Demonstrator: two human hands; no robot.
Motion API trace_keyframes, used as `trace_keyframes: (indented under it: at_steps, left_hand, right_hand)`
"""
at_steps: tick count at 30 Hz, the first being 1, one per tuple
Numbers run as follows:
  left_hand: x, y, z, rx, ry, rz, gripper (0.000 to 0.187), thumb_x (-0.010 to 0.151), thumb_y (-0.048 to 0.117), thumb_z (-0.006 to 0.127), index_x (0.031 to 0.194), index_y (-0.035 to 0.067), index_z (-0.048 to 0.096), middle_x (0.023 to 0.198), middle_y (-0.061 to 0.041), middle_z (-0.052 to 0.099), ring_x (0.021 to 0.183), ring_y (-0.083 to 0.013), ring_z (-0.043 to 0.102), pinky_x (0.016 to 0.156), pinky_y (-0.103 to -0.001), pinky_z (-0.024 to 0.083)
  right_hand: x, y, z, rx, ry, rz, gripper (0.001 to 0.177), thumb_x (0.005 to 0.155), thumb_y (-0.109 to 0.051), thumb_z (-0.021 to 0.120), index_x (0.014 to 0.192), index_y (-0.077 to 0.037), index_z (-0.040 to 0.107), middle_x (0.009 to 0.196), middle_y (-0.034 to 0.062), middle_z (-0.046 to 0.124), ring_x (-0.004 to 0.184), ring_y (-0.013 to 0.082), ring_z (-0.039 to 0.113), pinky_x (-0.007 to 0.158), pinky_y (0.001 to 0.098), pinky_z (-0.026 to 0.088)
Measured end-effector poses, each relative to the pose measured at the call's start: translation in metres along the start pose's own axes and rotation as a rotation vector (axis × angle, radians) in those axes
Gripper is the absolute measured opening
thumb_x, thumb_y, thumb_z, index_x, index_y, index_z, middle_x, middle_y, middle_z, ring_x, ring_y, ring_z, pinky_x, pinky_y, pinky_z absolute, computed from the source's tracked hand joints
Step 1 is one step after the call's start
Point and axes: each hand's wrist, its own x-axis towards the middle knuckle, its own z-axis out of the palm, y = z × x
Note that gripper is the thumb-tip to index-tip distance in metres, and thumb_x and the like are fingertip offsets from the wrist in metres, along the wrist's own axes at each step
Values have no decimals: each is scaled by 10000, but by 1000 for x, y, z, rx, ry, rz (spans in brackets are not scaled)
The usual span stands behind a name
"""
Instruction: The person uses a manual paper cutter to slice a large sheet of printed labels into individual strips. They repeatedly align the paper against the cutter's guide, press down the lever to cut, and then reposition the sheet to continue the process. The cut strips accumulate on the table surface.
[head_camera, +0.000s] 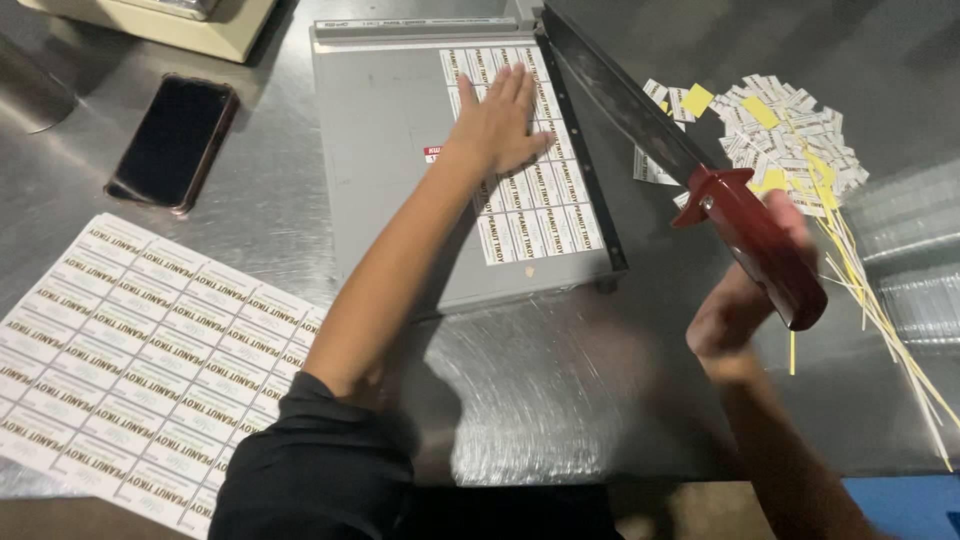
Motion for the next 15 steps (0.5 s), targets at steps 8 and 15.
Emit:
trace_keyframes:
  at_steps: [8, 15]
  left_hand:
    - [-25, -31, -10, 37, 13, -51, 1213, 791, 885, 453, 1600, 13, 218, 1678, -197, 185, 1568, -326, 140, 1194, -707, 6]
    - [13, -21, 3, 27, 10, -49, 1241, 775, 899, 474, 1600, 5, 227, 1679, -209, 188, 1568, -332, 139, 1205, -691, 8]
  right_hand:
    - [76, -4, 9, 293, 77, 18, 450, 1165, -398, 468, 1401, -20, 400, 1377, 143, 577, 1276, 237, 620, 1118, 368, 533]
    - [113, 8, 18, 561, 139, 78, 245, 1212, -205, 491, 1131, 25, 515, 1046, 167, 580, 953, 242, 599, 954, 372, 512]
